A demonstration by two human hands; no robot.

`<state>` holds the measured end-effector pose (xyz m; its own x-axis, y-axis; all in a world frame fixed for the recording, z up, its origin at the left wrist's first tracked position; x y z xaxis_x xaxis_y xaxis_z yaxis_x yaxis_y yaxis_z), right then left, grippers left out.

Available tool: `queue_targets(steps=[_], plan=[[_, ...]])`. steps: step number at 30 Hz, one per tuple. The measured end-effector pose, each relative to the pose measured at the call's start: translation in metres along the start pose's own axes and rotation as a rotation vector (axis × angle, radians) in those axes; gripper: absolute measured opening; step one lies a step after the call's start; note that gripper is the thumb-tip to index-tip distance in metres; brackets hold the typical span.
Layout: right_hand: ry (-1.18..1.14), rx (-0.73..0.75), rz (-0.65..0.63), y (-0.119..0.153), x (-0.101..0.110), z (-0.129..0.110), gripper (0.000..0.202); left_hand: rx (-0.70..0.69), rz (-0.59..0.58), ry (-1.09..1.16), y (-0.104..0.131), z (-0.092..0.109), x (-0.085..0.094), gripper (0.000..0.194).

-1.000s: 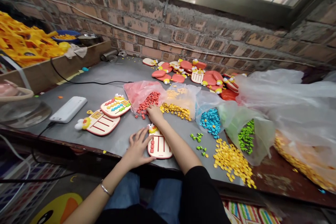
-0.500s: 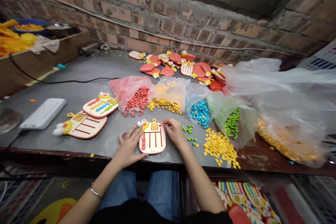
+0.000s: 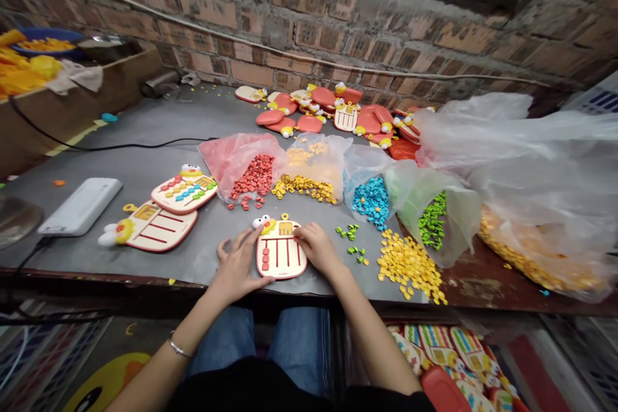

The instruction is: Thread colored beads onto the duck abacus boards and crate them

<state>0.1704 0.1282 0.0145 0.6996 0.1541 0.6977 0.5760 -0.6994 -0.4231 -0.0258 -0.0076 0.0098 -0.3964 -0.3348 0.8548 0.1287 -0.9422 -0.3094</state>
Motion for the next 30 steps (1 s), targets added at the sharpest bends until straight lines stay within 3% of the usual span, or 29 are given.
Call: queue_targets(steps=[3,6,9,13,21,24,26,28,30], plan=[[-0.152,-0.129,-0.013,-0.002,-0.002,-0.002,0.03,-0.012,-0.009,0.013,0.0,0.0,0.001,0.107],[-0.281,-0.186,-0.056,-0.011,-0.017,-0.013,0.045,-0.045,-0.027,0.031,0.0,-0.002,0.0,0.107],[-0.318,-0.149,-0.089,-0.022,-0.033,-0.028,0.041,-0.062,-0.026,0.031,0.001,-0.004,-0.002,0.106],[-0.281,-0.058,-0.136,-0.03,-0.035,-0.04,0.033,-0.082,-0.007,0.016,0.002,-0.006,-0.005,0.106],[-0.037,-0.057,-0.095,-0.015,-0.044,-0.052,0.018,-0.078,-0.011,-0.003,0.002,-0.005,-0.007,0.101],[-0.151,-0.046,-0.144,-0.016,-0.033,-0.039,0.017,-0.083,0.032,-0.016,0.003,-0.005,-0.007,0.1],[-0.148,-0.126,-0.052,-0.025,-0.015,-0.017,0.019,-0.098,0.037,-0.019,0.003,-0.006,-0.008,0.1],[0.029,-0.214,0.12,-0.04,0.005,0.009,0.019,-0.117,0.023,-0.019,0.003,-0.008,-0.009,0.099],[0.282,-0.245,0.16,-0.056,0.017,0.033,0.02,-0.137,0.011,-0.02,0.003,-0.01,-0.009,0.098]])
Point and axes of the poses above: each hand's wrist, its own y-axis away from the middle knuckle, its own x-axis out of the back of the hand, z = x × y, the point moved 1 cm from there along -y, towards the middle knuckle, and after that the axes turned 11 degrees about z, right-handed, at the moved point
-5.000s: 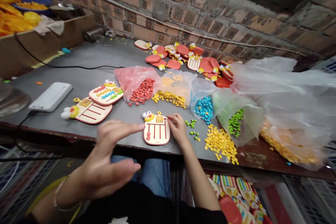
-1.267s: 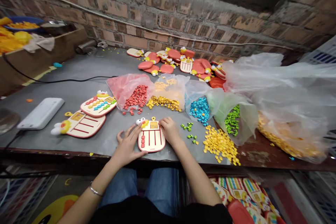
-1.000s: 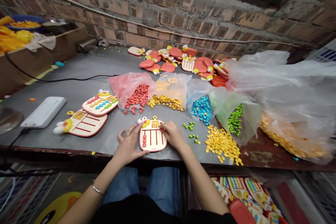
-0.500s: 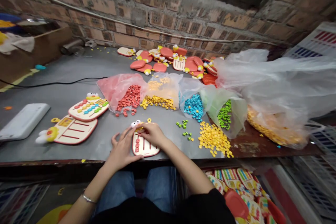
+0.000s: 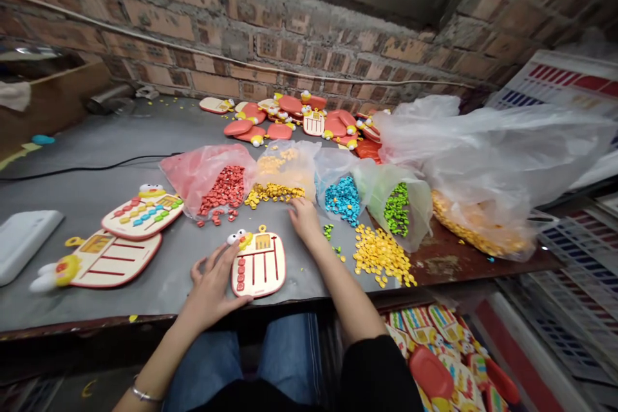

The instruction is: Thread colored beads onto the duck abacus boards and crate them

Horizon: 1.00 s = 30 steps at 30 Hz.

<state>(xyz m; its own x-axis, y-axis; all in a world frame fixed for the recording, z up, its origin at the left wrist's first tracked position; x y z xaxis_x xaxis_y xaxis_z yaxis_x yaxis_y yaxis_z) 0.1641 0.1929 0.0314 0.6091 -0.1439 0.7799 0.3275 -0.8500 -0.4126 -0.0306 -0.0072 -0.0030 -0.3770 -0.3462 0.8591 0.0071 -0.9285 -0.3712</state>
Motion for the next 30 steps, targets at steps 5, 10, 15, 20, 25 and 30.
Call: queue_targets(steps=[5,10,15,20,25,30], plan=[[0.346,0.078,-0.161,-0.027,-0.01,0.024,0.021,0.003,0.016,-0.027,0.0,0.002,0.002,0.096],[0.015,0.063,-0.076,-0.007,-0.007,0.025,0.012,-0.008,-0.014,-0.023,0.0,-0.001,0.0,0.1],[-0.374,0.162,-0.027,0.037,0.0,0.001,0.01,-0.018,-0.016,-0.005,-0.001,0.0,0.001,0.102],[-0.241,0.378,-0.069,0.053,-0.005,-0.016,0.012,-0.013,-0.005,0.003,-0.002,0.006,0.007,0.102],[-0.27,0.388,-0.065,0.055,-0.008,-0.013,0.014,0.01,-0.013,-0.018,-0.003,0.008,0.008,0.103],[-0.357,0.331,-0.066,0.066,0.0,-0.012,0.013,0.043,-0.017,-0.047,-0.004,0.01,0.01,0.102]])
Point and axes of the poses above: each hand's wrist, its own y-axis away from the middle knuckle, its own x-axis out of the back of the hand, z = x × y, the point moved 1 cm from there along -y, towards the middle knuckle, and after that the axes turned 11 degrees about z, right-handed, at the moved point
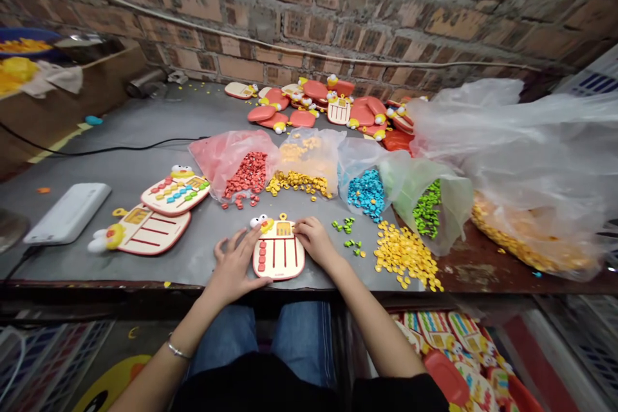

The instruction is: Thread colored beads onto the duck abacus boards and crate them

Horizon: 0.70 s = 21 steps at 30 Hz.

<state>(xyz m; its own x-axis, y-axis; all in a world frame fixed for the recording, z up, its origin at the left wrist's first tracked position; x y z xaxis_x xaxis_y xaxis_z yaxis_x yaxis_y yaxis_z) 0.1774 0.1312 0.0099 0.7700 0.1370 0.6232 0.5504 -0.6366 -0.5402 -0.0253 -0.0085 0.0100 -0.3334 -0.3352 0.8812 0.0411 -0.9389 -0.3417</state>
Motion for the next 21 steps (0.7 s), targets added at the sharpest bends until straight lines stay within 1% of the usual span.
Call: queue_targets(steps=[2,4,7,9,10,12,14,15,16,17,19,20,21], plan=[[-0.052,-0.023,-0.037,0.003,0.002,-0.003,0.012,0.007,0.0,-0.003,0.0,0.001,0.001,0.101],[-0.101,-0.035,-0.059,0.002,-0.001,-0.007,0.011,0.002,-0.003,0.0,0.0,0.0,0.001,0.1],[-0.153,-0.024,-0.059,-0.005,-0.015,-0.015,0.013,-0.025,-0.014,0.009,0.0,-0.001,-0.001,0.097],[-0.197,-0.007,-0.082,-0.011,-0.025,-0.022,0.014,-0.036,-0.011,0.008,0.001,-0.003,-0.003,0.095],[-0.229,0.0,-0.114,-0.014,-0.028,-0.026,0.013,-0.035,-0.005,0.004,0.001,-0.003,-0.003,0.094],[-0.32,0.025,-0.251,-0.019,-0.029,-0.031,0.011,-0.031,0.008,-0.004,0.001,-0.004,-0.004,0.094],[-0.422,0.016,-0.408,-0.021,-0.022,-0.03,0.009,-0.035,0.016,-0.008,0.001,-0.004,-0.004,0.095],[-0.445,-0.02,-0.42,-0.023,-0.017,-0.025,0.009,-0.039,0.018,-0.008,0.001,-0.004,-0.004,0.096],[-0.43,-0.078,-0.368,-0.026,-0.011,-0.018,0.01,-0.042,0.019,-0.007,0.001,-0.004,-0.004,0.096],[-0.37,-0.149,-0.257,-0.031,-0.005,-0.007,0.011,-0.043,0.02,-0.006,0.0,-0.004,-0.004,0.097],[-0.134,-0.265,0.001,-0.041,0.004,0.02,0.015,-0.043,0.022,-0.002,0.0,-0.004,-0.005,0.099],[0.003,-0.289,0.076,-0.047,0.006,0.034,0.016,-0.044,0.023,0.001,0.0,-0.004,-0.005,0.1],[0.12,-0.29,0.09,-0.053,0.007,0.047,0.017,-0.045,0.024,0.005,0.0,-0.004,-0.005,0.1]])
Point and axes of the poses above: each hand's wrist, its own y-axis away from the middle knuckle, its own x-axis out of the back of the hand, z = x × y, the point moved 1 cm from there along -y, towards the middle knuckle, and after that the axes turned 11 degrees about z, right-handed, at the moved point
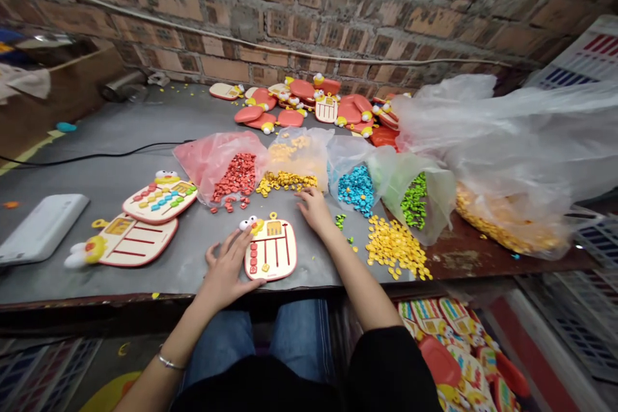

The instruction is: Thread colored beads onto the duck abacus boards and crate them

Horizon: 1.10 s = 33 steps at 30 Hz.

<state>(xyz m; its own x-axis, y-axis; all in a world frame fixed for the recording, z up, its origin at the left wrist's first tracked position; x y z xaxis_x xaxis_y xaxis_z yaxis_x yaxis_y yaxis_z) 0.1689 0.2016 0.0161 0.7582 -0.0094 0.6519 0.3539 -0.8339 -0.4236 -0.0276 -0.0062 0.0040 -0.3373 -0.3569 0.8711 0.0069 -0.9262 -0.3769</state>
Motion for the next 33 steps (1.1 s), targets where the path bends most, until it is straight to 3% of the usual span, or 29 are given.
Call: queue_targets(steps=[2,4,7,10,14,22,27,33], plan=[[0.141,0.034,-0.034,-0.014,-0.004,0.017,0.016,0.0,0.001,0.004,0.0,0.0,0.0,0.1],[0.138,0.062,-0.058,-0.018,-0.007,0.022,0.017,0.002,-0.001,0.003,0.0,0.0,0.0,0.098],[-0.055,0.081,-0.013,-0.005,-0.004,0.009,0.013,0.01,-0.019,0.0,0.0,0.001,0.002,0.094],[-0.187,0.129,-0.087,0.019,0.002,-0.017,0.014,0.022,-0.044,0.006,-0.001,0.002,0.004,0.094],[-0.019,0.251,-0.172,0.041,0.0,-0.037,0.015,0.038,-0.069,0.022,-0.002,0.002,0.004,0.096],[0.267,0.34,-0.207,0.051,-0.002,-0.045,0.015,0.062,-0.063,0.026,0.0,0.001,0.002,0.096],[-0.034,0.253,-0.22,0.061,0.004,-0.045,0.015,0.063,-0.063,0.03,0.0,0.001,0.001,0.096],[-0.274,0.179,-0.225,0.061,-0.021,-0.057,0.016,0.025,-0.058,0.034,0.0,-0.001,0.0,0.094]])
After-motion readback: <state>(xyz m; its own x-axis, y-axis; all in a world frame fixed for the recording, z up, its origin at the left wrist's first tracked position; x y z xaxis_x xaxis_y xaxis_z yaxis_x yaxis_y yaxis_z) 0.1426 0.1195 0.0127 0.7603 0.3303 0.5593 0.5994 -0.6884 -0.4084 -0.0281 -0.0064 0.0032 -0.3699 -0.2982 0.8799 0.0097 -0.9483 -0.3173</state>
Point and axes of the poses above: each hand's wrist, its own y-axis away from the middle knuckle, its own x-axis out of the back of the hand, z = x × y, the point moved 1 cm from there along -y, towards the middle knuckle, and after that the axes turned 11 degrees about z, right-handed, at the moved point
